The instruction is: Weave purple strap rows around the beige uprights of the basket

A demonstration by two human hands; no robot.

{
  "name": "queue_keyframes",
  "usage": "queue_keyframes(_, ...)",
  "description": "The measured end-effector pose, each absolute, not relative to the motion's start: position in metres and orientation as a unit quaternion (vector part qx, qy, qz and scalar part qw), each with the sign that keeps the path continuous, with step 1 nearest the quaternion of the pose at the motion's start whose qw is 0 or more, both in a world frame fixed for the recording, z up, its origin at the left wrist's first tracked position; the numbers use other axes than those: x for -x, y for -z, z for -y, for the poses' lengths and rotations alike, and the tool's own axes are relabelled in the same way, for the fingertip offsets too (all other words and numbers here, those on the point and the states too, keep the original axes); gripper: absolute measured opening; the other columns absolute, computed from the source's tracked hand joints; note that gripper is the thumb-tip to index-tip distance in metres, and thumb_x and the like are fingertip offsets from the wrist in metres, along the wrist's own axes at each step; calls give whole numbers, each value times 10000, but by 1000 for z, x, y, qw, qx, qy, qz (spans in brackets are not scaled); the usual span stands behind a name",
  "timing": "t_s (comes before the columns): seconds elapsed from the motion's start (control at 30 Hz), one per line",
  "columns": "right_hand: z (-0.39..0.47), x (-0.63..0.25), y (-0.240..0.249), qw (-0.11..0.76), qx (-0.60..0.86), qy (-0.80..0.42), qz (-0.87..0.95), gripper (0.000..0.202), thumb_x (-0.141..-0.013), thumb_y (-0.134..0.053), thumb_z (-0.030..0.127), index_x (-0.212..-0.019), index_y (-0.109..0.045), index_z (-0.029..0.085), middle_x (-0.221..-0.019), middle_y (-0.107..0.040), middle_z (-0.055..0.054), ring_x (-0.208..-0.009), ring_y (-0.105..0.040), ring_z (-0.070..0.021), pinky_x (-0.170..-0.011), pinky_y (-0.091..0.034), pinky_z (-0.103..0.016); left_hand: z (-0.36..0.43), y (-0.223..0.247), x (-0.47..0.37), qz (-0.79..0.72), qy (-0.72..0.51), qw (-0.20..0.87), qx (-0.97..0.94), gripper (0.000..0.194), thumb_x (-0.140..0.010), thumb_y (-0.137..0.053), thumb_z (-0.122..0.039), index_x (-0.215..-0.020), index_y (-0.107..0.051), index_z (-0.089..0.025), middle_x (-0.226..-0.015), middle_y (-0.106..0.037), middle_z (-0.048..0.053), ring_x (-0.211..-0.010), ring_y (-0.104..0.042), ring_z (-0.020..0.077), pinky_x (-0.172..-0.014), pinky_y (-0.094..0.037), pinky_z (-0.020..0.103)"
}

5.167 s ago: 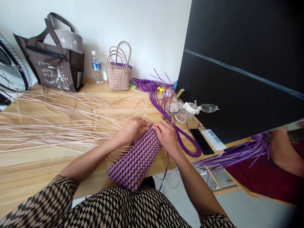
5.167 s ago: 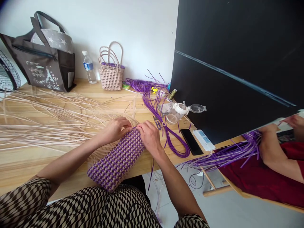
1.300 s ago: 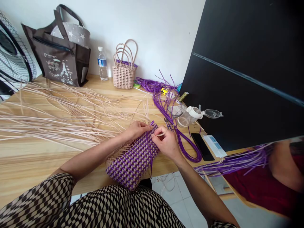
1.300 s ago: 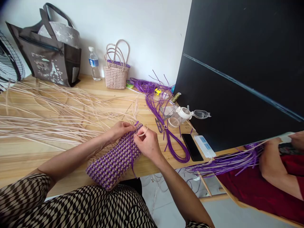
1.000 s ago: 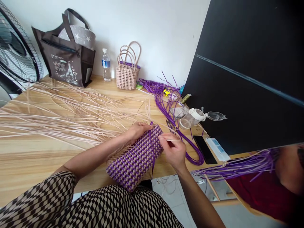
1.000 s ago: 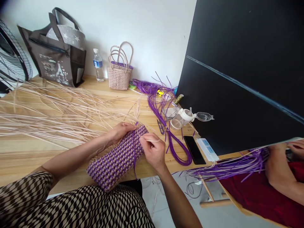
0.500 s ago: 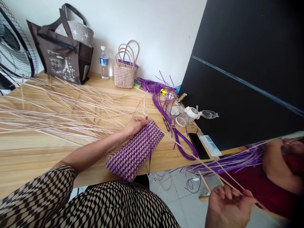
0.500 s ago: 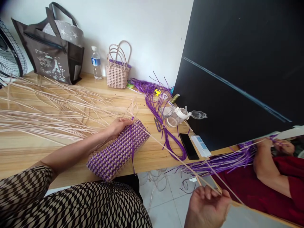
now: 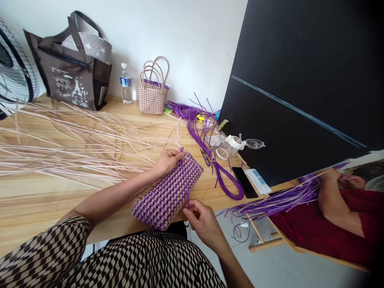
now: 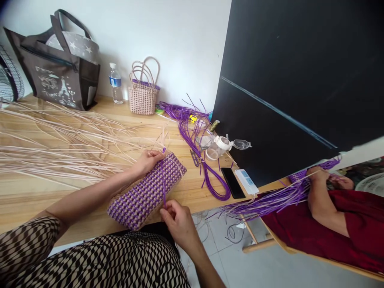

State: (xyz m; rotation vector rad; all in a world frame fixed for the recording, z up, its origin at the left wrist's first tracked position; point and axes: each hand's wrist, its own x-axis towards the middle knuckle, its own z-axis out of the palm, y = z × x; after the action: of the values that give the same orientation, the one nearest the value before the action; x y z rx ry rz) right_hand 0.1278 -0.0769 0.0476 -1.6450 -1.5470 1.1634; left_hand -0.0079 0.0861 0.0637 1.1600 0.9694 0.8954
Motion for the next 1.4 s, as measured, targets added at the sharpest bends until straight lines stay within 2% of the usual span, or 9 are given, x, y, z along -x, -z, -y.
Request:
queue_keyframes(0.13,59,-152,-109,265,628,-191,706,229,-894,-433,324,-1002,-575,181,-674,-653,-5,-567,-578,-118,-565,-411,-223,-89,-61,8,-432,-376,615,-542,325,-713,-557,-419,-544,-514,-145,-463,-414,-44,-425,-331,65,-447,-210,224)
queue_keyframes(0.23,29,-168,-151,257,622,-27,739,224,-886,-449,340,-894,-611,186,-661,-652,-6,-547,-573,-119,-563,-388,-224,-91,-58,9,-427,-358,608,-566,345,-726,-541,-450,-572,-539,-141,-479,-441,-35,-440,-353,74,-453,-225,225)
queue_keyframes(0.43,-66,-199,-175,224,637,115,728,287,-888,-399,309,-823,-655,197,-650,-648,-23,-594,-582,-156,-609,-354,-252,-89,-61,11,-372,-346,619,-599,383,-752,-503,-485,-579,-520,-143,-519,-461,-29,-474,-373,78,-470,-262,221)
queue_keyframes(0.6,-115,-223,-142,127,663,75,734,272,-842,-438,270,-746,-674,177,-674,-651,-63,-643,-578,-197,-615,-351,-282,-86,-62,7,-332,-357,623,-612,337,-736,-544,-440,-631,-562,-121,-552,-469,-27,-503,-375,73,-493,-275,216)
queue_keyframes(0.77,-82,-209,-123,227,581,43,781,232,-858,-476,297,-782,-659,174,-803,-645,-70,-760,-582,-187,-697,-402,-288,-87,-60,6,-362,-370,595,-615,325,-770,-497,-389,-579,-524,-128,-522,-397,-38,-503,-346,69,-489,-252,214)
queue_keyframes(0.87,-49,-197,-120,156,539,-77,824,206,-849,-536,314,-721,-630,182,-713,-618,-25,-661,-557,-146,-635,-402,-263,-87,-62,7,-365,-378,586,-617,325,-763,-504,-379,-547,-487,-136,-529,-381,-38,-505,-324,66,-485,-242,214)
queue_keyframes(1.0,-29,-189,-125,117,505,-144,843,174,-882,-488,235,-837,-650,188,-790,-630,-31,-719,-577,-138,-671,-431,-266,-86,-65,8,-369,-369,576,-629,349,-766,-507,-393,-526,-469,-142,-535,-380,-36,-511,-311,67,-484,-243,213)
queue_keyframes(1.2,-52,-178,-120,277,409,-323,807,113,-829,-569,231,-816,-676,197,-1057,-650,-61,-1005,-599,-166,-864,-458,-310,-85,-61,7,-358,-360,569,-646,370,-783,-505,-435,-588,-553,-124,-543,-416,-27,-525,-338,73,-488,-247,210)
queue_keyframes(1.4,-71,-167,-92,382,539,-387,643,181,-716,-645,331,-763,-614,159,-698,-685,-39,-644,-638,-149,-642,-496,-276,-83,-59,6,-346,-366,560,-658,378,-803,-490,-426,-570,-515,-130,-550,-395,-29,-530,-338,76,-503,-248,220)
